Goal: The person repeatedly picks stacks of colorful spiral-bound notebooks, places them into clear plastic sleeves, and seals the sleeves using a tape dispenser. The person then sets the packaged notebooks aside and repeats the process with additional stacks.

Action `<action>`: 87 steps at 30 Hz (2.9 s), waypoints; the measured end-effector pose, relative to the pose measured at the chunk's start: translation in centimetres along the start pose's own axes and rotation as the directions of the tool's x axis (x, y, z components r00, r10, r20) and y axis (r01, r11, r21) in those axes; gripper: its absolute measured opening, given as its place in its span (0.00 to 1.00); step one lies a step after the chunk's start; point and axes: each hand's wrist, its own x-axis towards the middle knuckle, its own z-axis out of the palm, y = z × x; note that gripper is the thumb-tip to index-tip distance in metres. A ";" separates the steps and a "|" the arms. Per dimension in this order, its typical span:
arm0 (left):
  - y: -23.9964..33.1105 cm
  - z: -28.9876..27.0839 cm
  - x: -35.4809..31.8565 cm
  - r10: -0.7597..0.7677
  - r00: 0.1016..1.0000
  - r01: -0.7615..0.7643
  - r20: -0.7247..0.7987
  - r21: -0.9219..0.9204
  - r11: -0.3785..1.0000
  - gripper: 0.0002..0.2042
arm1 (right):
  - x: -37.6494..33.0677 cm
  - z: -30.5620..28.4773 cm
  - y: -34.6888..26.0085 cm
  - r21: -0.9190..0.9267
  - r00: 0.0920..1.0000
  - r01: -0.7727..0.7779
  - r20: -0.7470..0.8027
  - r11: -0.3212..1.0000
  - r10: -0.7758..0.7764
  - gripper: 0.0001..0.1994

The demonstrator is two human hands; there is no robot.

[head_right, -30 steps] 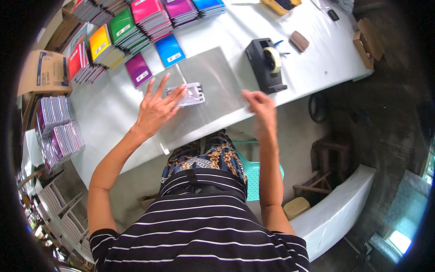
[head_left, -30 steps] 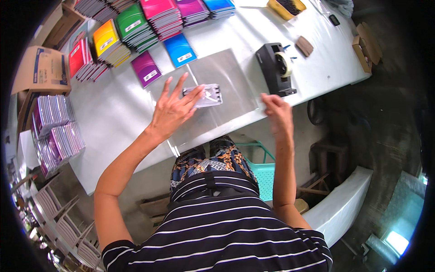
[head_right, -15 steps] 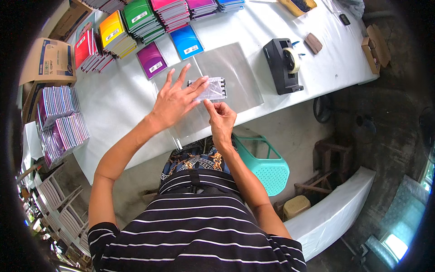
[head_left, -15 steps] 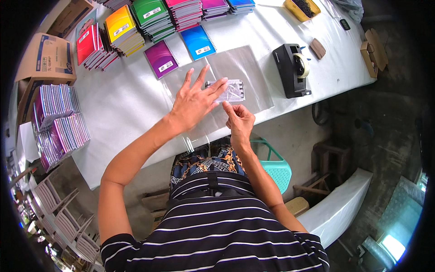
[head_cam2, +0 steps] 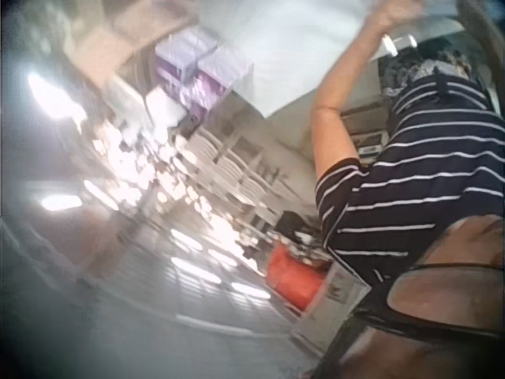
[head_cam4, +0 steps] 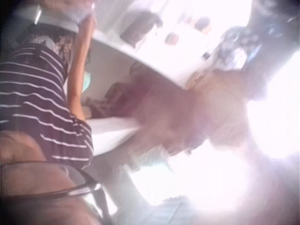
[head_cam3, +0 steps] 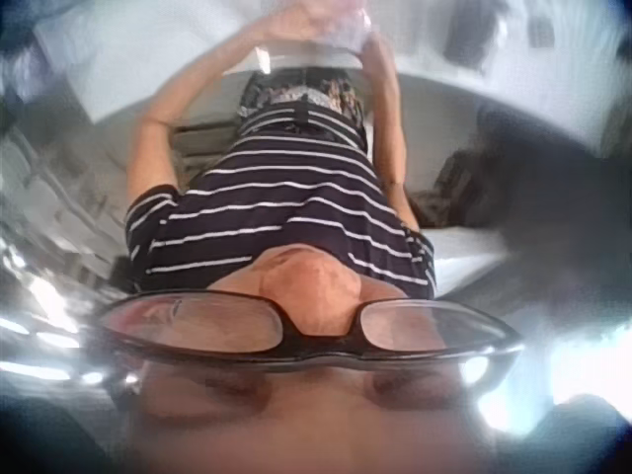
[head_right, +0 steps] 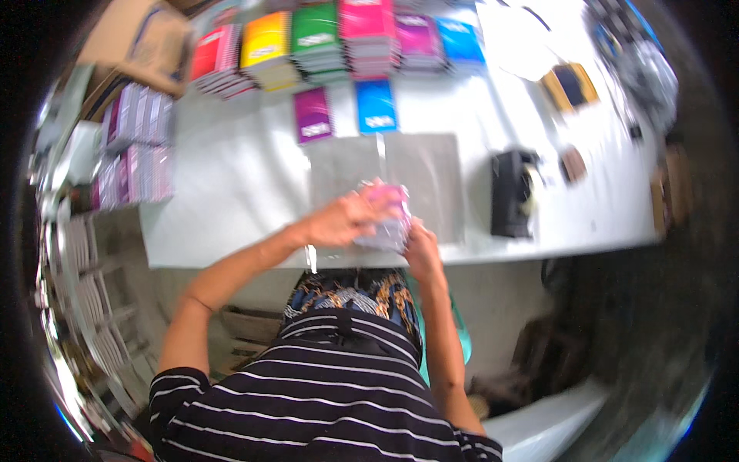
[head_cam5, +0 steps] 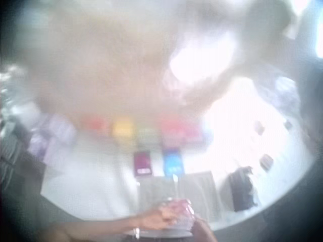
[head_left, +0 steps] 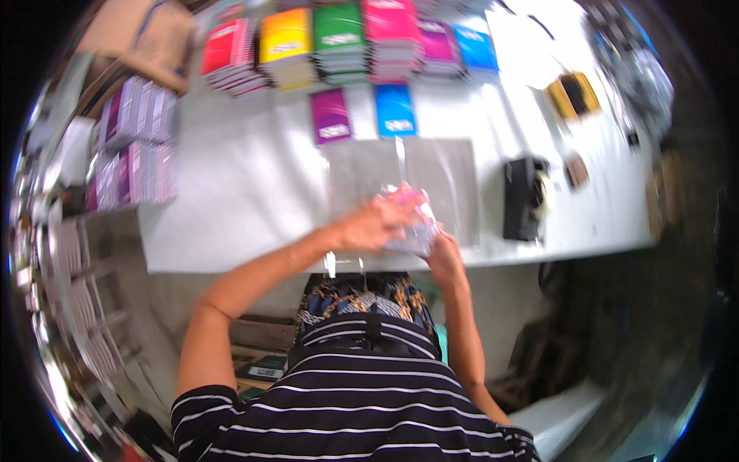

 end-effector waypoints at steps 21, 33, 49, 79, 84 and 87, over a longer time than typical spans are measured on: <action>1.4 -28.4 -45.5 -0.177 -0.334 0.527 -0.926 -0.339 0.779 0.32 | 3.1 52.7 7.1 -0.312 0.715 0.298 0.699 0.902 0.005 0.51; -10.4 -43.4 -52.8 -0.833 0.005 0.280 -0.554 -0.799 0.533 0.30 | 7.0 59.5 18.0 -0.260 0.346 0.936 0.793 0.236 -0.501 0.31; 0.1 -36.0 -44.1 0.205 -0.257 0.430 -0.944 0.078 0.900 0.26 | 12.2 14.7 -17.4 -0.941 0.532 0.177 0.338 -0.288 -0.777 0.09; -7.9 -8.8 7.3 -0.674 0.711 -0.315 -0.201 -0.948 -0.050 0.18 | 18.6 20.4 -26.2 -0.837 0.219 0.503 0.366 -0.216 -0.905 0.21; -9.0 -10.6 4.6 -0.683 0.688 -0.269 -0.244 -0.961 0.073 0.22 | 20.9 21.6 -29.5 -0.930 0.654 0.365 0.287 -0.040 -0.700 0.20; -9.7 -11.3 3.6 -0.660 0.716 -0.246 -0.228 -0.967 0.068 0.25 | 19.3 21.6 -30.6 -0.912 0.463 0.381 0.330 -0.152 -0.822 0.09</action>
